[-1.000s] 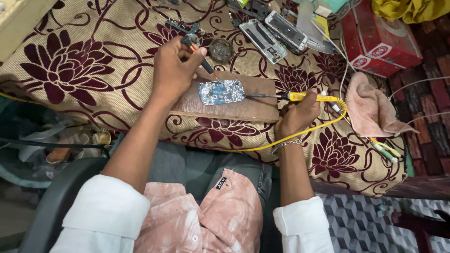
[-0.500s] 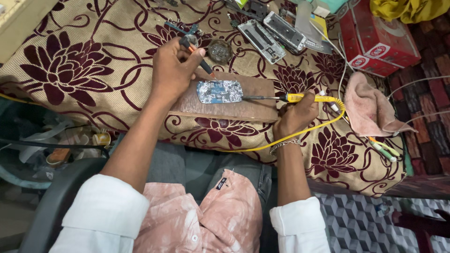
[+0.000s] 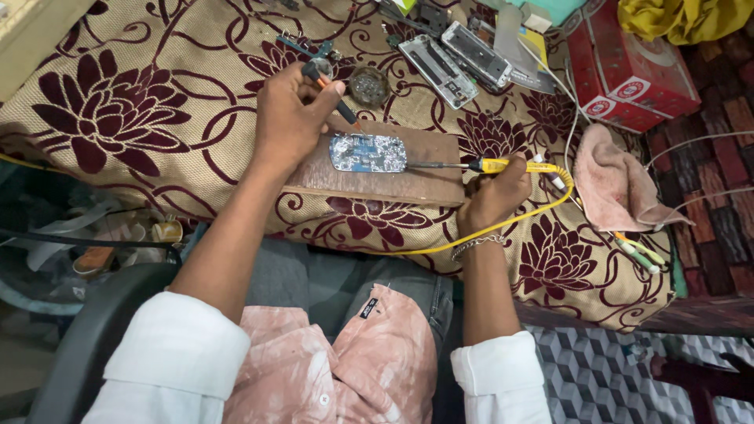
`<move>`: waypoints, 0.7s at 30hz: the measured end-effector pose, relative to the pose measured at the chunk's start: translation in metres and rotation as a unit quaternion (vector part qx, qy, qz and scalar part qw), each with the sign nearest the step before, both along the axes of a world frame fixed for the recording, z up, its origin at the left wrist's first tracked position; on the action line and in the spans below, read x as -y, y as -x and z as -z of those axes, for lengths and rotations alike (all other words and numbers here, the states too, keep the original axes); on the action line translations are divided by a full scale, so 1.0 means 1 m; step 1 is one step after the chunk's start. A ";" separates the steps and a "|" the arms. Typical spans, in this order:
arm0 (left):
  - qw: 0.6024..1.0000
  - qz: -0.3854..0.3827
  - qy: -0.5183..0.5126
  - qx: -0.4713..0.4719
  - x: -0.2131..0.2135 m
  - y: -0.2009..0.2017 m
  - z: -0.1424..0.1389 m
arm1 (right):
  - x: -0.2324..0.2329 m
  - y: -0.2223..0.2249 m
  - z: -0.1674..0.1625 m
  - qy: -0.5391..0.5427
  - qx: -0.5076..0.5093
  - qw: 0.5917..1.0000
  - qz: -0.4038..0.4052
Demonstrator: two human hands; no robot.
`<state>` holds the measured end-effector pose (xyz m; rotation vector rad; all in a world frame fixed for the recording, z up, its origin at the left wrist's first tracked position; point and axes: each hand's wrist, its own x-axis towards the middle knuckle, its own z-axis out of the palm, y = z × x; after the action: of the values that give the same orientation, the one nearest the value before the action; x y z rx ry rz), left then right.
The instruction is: The person uses a soldering iron and a desoldering pump to work on a small circuit board placed on a wooden block. They repeatedly apply heat and suction to specific points on the board, likely removing or reflowing solder.
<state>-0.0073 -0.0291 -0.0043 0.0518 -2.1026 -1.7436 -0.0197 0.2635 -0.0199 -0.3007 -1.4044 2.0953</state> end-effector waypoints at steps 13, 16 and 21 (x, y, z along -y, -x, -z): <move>1.000 0.005 -0.018 0.002 0.000 -0.003 -0.004 | 0.000 0.003 0.003 -0.022 -0.012 0.999 0.020; 1.000 0.003 -0.014 0.007 0.001 -0.002 -0.003 | 0.001 0.001 0.001 -0.037 -0.009 0.999 0.019; 0.999 0.010 -0.030 -0.025 0.001 -0.004 -0.004 | 0.003 -0.003 -0.003 -0.027 -0.002 1.000 -0.011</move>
<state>-0.0031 -0.0304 -0.0008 0.0030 -2.0218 -1.8018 -0.0168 0.2606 -0.0172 -0.2597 -1.4671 2.0707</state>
